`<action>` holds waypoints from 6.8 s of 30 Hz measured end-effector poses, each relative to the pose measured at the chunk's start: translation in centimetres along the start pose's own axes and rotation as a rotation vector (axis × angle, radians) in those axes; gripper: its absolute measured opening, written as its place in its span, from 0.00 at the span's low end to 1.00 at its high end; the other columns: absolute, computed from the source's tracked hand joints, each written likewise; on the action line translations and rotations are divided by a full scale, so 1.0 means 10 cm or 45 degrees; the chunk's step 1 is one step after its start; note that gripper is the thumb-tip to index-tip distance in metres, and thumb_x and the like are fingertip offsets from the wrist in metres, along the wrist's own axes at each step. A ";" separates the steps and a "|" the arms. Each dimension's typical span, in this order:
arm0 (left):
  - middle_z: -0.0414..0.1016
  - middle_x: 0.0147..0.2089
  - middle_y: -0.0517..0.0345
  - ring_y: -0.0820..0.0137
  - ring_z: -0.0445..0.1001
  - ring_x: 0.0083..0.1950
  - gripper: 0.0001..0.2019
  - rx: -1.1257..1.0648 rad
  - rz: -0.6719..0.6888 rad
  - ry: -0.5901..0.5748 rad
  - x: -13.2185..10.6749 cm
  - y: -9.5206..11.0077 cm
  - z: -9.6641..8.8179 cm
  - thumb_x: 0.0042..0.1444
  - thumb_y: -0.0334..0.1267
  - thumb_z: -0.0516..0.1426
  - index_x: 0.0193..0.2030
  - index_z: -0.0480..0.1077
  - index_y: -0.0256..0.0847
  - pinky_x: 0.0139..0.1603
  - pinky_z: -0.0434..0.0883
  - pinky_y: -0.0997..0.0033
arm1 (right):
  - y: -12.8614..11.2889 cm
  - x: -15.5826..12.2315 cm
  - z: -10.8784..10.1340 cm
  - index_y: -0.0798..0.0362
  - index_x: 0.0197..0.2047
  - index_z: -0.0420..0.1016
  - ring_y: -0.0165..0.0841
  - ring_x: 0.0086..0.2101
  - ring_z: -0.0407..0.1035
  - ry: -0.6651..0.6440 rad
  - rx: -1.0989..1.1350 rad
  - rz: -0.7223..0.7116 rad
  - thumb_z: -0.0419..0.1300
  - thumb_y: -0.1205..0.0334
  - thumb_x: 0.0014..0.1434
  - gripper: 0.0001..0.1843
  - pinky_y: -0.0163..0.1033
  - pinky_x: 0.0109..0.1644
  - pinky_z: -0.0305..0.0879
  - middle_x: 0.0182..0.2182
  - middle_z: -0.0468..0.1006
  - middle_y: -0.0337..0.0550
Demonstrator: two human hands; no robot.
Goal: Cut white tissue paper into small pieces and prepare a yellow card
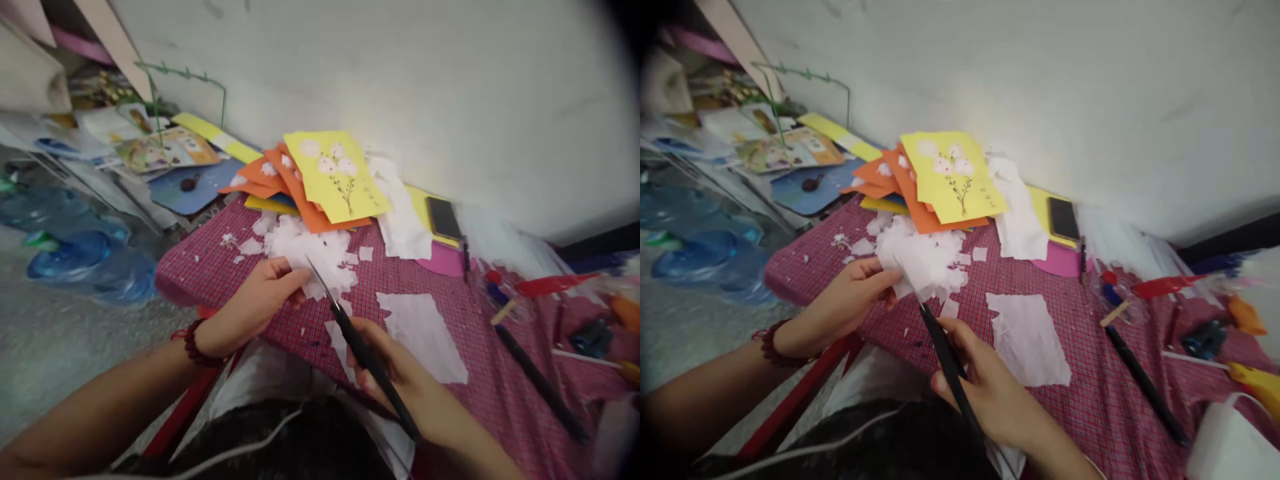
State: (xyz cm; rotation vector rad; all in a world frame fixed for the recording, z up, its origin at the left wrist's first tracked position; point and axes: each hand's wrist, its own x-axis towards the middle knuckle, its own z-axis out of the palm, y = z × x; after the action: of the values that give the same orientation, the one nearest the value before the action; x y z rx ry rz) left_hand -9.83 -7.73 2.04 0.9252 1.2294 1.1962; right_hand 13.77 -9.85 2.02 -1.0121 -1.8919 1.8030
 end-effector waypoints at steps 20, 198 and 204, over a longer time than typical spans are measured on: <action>0.70 0.22 0.64 0.79 0.64 0.22 0.06 0.265 0.092 -0.112 0.72 0.07 0.19 0.53 0.38 0.60 0.29 0.73 0.37 0.23 0.62 0.79 | 0.02 0.36 -0.29 0.54 0.61 0.62 0.30 0.30 0.62 0.172 0.129 0.064 0.61 0.60 0.60 0.27 0.37 0.33 0.60 0.37 0.69 0.41; 0.72 0.47 0.47 0.48 0.64 0.56 0.09 1.622 1.067 -0.120 0.84 -0.05 0.53 0.51 0.44 0.64 0.31 0.73 0.42 0.66 0.49 0.42 | 0.28 0.24 -1.06 0.49 0.49 0.75 0.28 0.25 0.66 0.190 0.602 -0.236 0.64 0.36 0.56 0.28 0.37 0.29 0.58 0.30 0.75 0.36; 0.68 0.34 0.49 0.50 0.66 0.48 0.07 1.649 0.980 -0.137 1.04 -0.20 0.68 0.47 0.33 0.60 0.23 0.66 0.43 0.57 0.58 0.46 | 0.30 0.28 -1.05 0.53 0.47 0.73 0.27 0.25 0.67 0.249 0.554 -0.274 0.64 0.37 0.57 0.28 0.35 0.27 0.61 0.29 0.74 0.37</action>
State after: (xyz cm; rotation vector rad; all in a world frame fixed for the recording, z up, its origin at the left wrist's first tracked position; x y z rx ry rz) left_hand -3.43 2.68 -0.88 2.5437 1.5883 0.7419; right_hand 19.72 -0.50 -0.03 -0.7644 -1.3535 1.8035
